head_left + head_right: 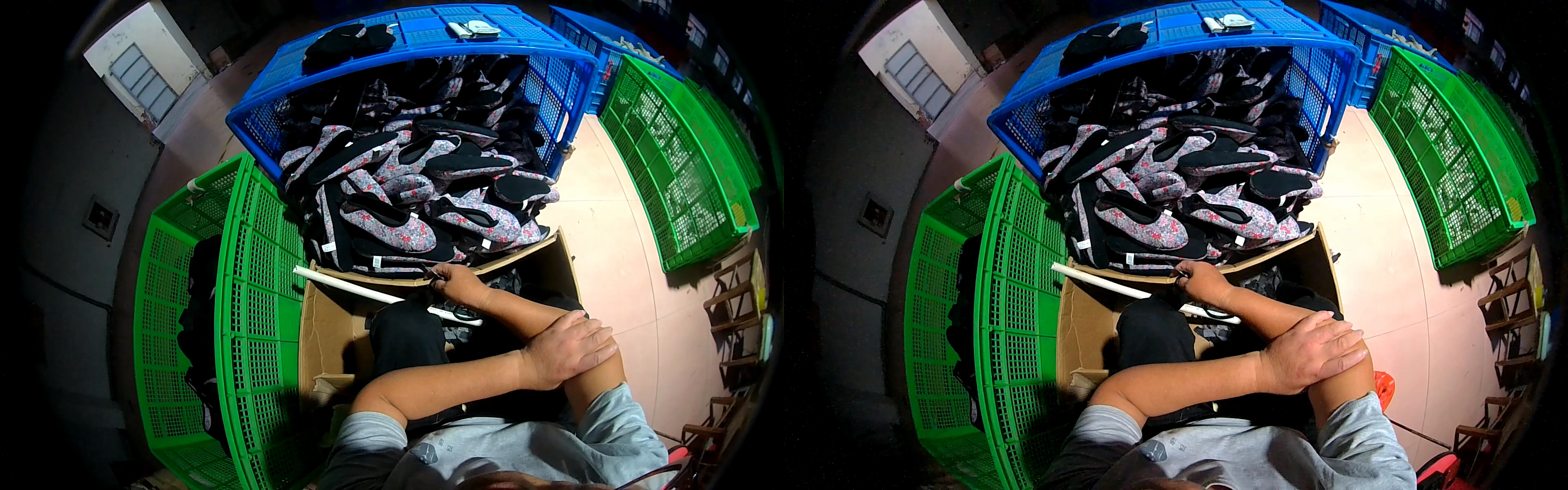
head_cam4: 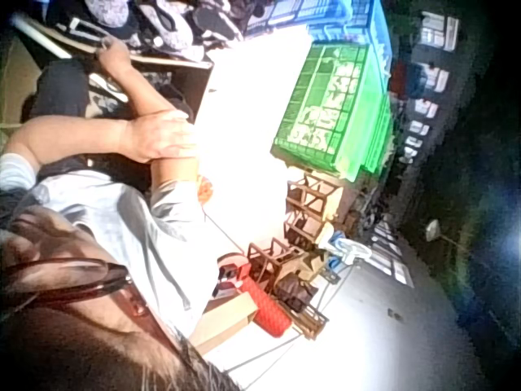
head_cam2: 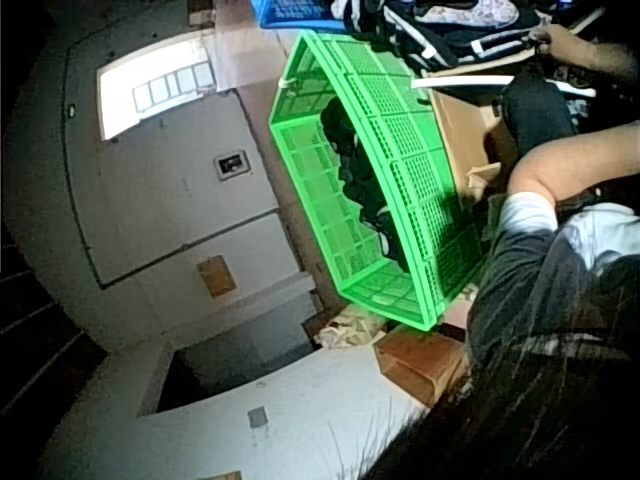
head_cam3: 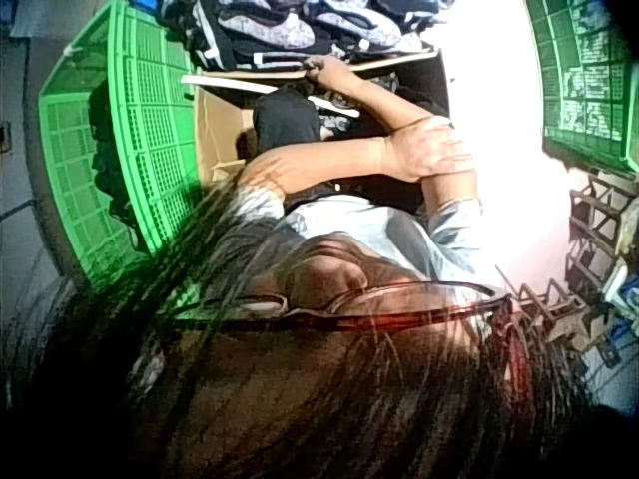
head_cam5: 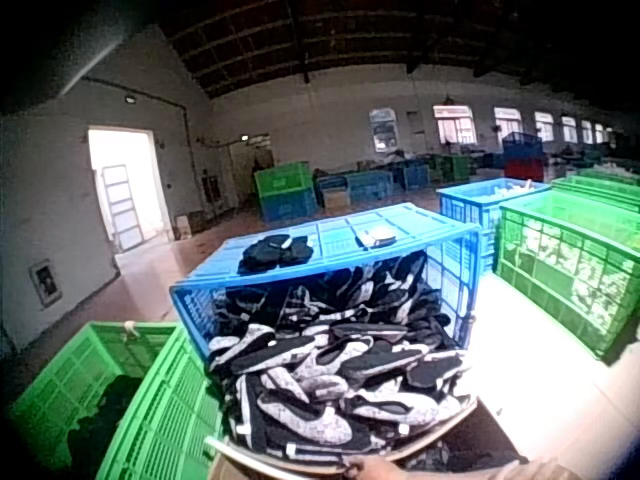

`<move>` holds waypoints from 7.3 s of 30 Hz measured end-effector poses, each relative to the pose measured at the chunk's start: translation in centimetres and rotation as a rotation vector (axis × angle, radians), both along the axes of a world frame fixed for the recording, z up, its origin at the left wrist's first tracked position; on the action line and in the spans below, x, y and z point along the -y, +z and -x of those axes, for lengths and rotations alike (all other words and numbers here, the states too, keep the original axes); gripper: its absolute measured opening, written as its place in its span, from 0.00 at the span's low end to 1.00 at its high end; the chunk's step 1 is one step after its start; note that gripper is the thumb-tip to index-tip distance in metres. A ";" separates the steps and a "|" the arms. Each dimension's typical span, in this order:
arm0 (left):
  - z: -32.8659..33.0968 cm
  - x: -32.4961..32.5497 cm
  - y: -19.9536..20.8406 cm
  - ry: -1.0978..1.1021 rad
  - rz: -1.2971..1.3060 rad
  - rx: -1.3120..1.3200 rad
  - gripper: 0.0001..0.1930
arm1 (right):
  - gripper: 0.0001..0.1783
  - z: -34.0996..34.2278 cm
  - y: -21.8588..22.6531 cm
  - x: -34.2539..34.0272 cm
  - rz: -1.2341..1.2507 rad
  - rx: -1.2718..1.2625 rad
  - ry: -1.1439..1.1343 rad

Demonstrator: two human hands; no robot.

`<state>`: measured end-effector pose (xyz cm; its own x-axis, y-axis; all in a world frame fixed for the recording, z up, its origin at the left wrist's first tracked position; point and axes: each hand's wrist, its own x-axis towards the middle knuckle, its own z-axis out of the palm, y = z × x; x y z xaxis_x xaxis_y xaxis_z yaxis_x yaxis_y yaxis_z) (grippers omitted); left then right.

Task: The person sits on the floor and sews the insole to the upper of a floral-patterned slipper using a needle and thread. They pull the thread through the fabric repeatedly to secure the parts together. After finishing one slipper, they place it into a green crate and pick up another slipper to continue the sewing process.

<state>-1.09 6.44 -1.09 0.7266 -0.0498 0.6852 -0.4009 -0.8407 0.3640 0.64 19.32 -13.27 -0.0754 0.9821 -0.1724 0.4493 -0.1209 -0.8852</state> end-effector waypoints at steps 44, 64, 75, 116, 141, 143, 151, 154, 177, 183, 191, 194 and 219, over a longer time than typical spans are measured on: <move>6.9 -27.3 -11.2 1.529 0.213 -0.819 0.36 | 0.13 -7.4 5.0 0.7 0.064 -0.608 -0.449; 19.3 -3.6 3.5 0.044 -0.112 -0.328 0.05 | 0.14 -4.4 7.0 5.9 0.075 -0.467 -0.259; 22.0 1.0 1.8 0.000 -0.190 -0.418 0.08 | 0.15 -0.1 8.5 10.1 0.216 -0.650 0.025; 17.8 -7.2 -0.5 0.503 0.581 -0.256 0.07 | 0.17 -3.3 11.2 9.4 0.095 -0.845 0.026; 18.2 -4.2 -2.5 0.639 0.753 -0.051 0.06 | 0.21 -1.0 9.2 9.4 0.198 -0.828 0.061; 17.9 -4.1 -2.9 0.631 0.737 -0.004 0.06 | 0.21 -0.7 8.9 9.4 0.169 -0.844 0.073; 16.9 -3.2 -1.6 0.713 0.756 0.027 0.05 | 0.22 0.3 8.4 9.4 -0.053 -0.655 0.154; 16.7 -3.0 -1.8 0.716 0.763 0.052 0.04 | 0.23 0.5 8.2 9.4 0.000 -0.688 0.097; 17.1 -2.1 -1.7 0.858 0.399 -0.042 0.05 | 0.13 0.8 7.7 9.7 0.104 -0.926 -0.024; 18.5 -7.0 -0.9 0.633 0.557 -0.149 0.06 | 0.12 -2.5 7.2 7.3 0.156 -0.607 -0.249; 19.2 -9.0 -1.4 0.361 1.332 -0.288 0.03 | 0.20 -5.3 11.8 9.3 0.067 -0.642 -0.166; 19.1 -9.0 -1.4 0.422 1.386 -0.333 0.03 | 0.25 -5.7 11.9 10.3 0.040 -0.534 0.049; 18.0 -9.6 -2.8 0.386 1.576 -0.231 0.02 | 0.15 -2.7 9.8 10.5 0.492 -0.647 0.354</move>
<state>-19.12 16.09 -3.89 0.6179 0.7494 -0.2380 -0.0859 0.3652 0.9270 3.34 8.86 -3.42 -0.5899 0.7085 -0.3873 -0.0381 -0.5036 -0.8631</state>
